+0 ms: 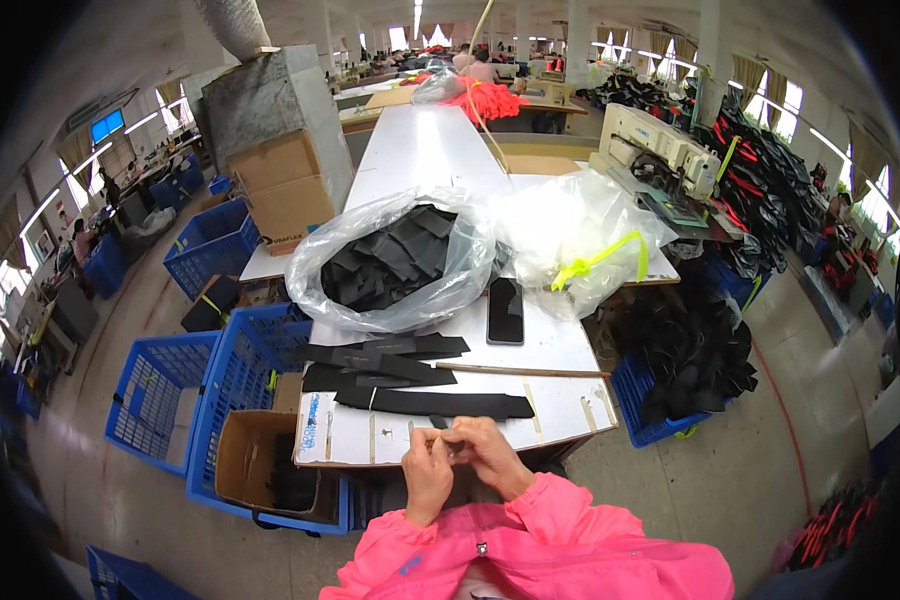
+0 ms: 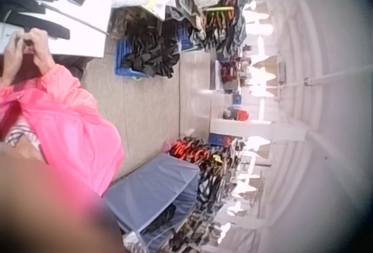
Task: Applying glue with a stick to fabric strips and folding them to bond the edges.
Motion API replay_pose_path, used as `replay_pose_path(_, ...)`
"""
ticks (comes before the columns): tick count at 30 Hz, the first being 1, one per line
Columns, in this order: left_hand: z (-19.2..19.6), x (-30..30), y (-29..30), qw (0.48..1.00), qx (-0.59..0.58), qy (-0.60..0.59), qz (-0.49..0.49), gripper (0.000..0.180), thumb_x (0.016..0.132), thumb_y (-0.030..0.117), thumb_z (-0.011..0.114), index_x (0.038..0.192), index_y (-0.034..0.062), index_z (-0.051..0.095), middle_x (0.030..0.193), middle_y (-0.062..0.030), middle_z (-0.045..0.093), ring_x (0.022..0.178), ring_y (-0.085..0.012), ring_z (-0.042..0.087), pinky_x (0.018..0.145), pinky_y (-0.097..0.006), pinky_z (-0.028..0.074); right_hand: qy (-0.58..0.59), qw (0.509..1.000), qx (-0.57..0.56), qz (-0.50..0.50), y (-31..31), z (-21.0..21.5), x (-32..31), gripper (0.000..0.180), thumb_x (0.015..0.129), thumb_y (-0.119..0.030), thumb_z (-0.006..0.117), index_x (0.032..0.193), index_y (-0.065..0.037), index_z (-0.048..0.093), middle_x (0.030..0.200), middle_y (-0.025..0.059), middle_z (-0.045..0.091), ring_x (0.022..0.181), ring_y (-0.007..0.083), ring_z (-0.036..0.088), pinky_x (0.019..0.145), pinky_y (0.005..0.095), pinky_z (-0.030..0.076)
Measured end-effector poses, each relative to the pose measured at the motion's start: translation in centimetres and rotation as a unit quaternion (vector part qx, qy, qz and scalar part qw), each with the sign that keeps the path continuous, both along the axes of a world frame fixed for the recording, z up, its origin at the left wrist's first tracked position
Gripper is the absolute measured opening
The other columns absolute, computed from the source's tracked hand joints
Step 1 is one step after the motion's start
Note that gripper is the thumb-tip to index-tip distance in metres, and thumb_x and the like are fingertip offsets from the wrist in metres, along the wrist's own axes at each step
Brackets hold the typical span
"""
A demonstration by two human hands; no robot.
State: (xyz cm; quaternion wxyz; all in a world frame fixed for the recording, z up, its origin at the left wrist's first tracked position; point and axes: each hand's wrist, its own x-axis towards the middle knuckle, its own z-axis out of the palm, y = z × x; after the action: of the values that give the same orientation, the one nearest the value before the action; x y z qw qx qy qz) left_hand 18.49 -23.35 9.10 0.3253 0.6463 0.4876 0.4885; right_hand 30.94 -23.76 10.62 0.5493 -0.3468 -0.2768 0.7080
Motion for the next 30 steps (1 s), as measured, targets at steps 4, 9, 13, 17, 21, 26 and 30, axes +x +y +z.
replay_pose_path(4,0.5,1.5,0.9,0.985,0.010,-0.169,0.041,0.007,0.091,0.005,0.052,0.090,-0.0018,0.052,0.073,-0.0122,0.060,0.062,-0.0190,0.062,0.056,-0.031,0.048,-0.219,0.965,0.123,-0.077,1.0,0.1,0.0,0.016,0.083,-0.012,0.067,0.074,-0.003,0.059,0.072,-0.0004,0.056,0.060,0.0048,0.048,0.052,0.0204,0.038)
replay_pose_path(9,0.4,2.9,1.7,0.983,0.057,-0.161,0.071,0.007,0.092,0.005,0.050,0.092,-0.0023,0.053,0.077,-0.0061,0.058,0.067,-0.0145,0.057,0.061,-0.028,0.047,-0.465,0.808,0.280,-0.229,0.9,0.7,0.3,0.009,0.086,-0.006,0.061,0.091,0.002,0.061,0.077,0.0096,0.060,0.066,0.0193,0.060,0.060,0.0292,0.048)
replay_pose_path(13,0.0,3.9,2.3,0.972,0.011,-0.232,0.035,0.006,0.092,0.004,0.051,0.089,-0.0006,0.053,0.077,-0.0031,0.053,0.064,-0.0126,0.050,0.061,-0.025,0.044,-0.467,0.776,0.298,-0.302,1.3,-0.2,-0.5,0.017,0.086,0.004,0.055,0.103,0.002,0.054,0.085,0.0145,0.063,0.067,0.0185,0.063,0.059,0.0308,0.050)
replay_pose_path(17,0.5,3.5,3.6,0.880,-0.173,-0.409,-0.168,0.003,0.089,0.004,0.056,0.089,0.0017,0.055,0.086,-0.0014,0.054,0.066,-0.0062,0.045,0.055,-0.021,0.036,-0.519,0.688,0.335,-0.381,2.2,-1.1,0.1,0.023,0.085,0.010,0.050,0.106,0.001,0.047,0.085,0.0188,0.062,0.074,0.0306,0.066,0.062,0.0360,0.052)
replay_pose_path(21,0.4,2.8,4.9,0.801,-0.264,-0.457,-0.283,0.008,0.091,0.010,0.056,0.094,0.0022,0.057,0.088,-0.0016,0.058,0.070,-0.0089,0.051,0.059,-0.022,0.038,-0.508,0.686,0.333,-0.399,2.8,-1.5,0.8,0.022,0.085,0.010,0.050,0.105,0.002,0.047,0.084,0.0195,0.061,0.073,0.0348,0.065,0.063,0.0370,0.052)
replay_pose_path(26,0.6,1.4,5.6,0.683,-0.320,-0.563,-0.339,0.021,0.092,0.014,0.055,0.107,-0.0009,0.056,0.102,-0.0079,0.063,0.086,-0.0138,0.057,0.062,-0.023,0.040,-0.075,0.945,0.158,-0.277,1.8,2.0,0.9,0.026,0.085,0.009,0.054,0.103,-0.004,0.041,0.093,0.0126,0.057,0.071,0.0146,0.055,0.060,0.0248,0.046)
replay_pose_path(30,3.1,1.0,3.7,0.711,-0.261,-0.542,-0.364,0.030,0.092,0.017,0.057,0.113,-0.0036,0.054,0.106,-0.0077,0.060,0.090,-0.0126,0.056,0.068,-0.022,0.042,0.293,0.950,0.064,-0.086,1.1,1.8,2.5,0.031,0.082,0.007,0.059,0.104,-0.006,0.043,0.088,0.0118,0.055,0.060,0.0118,0.044,0.051,0.0217,0.036)
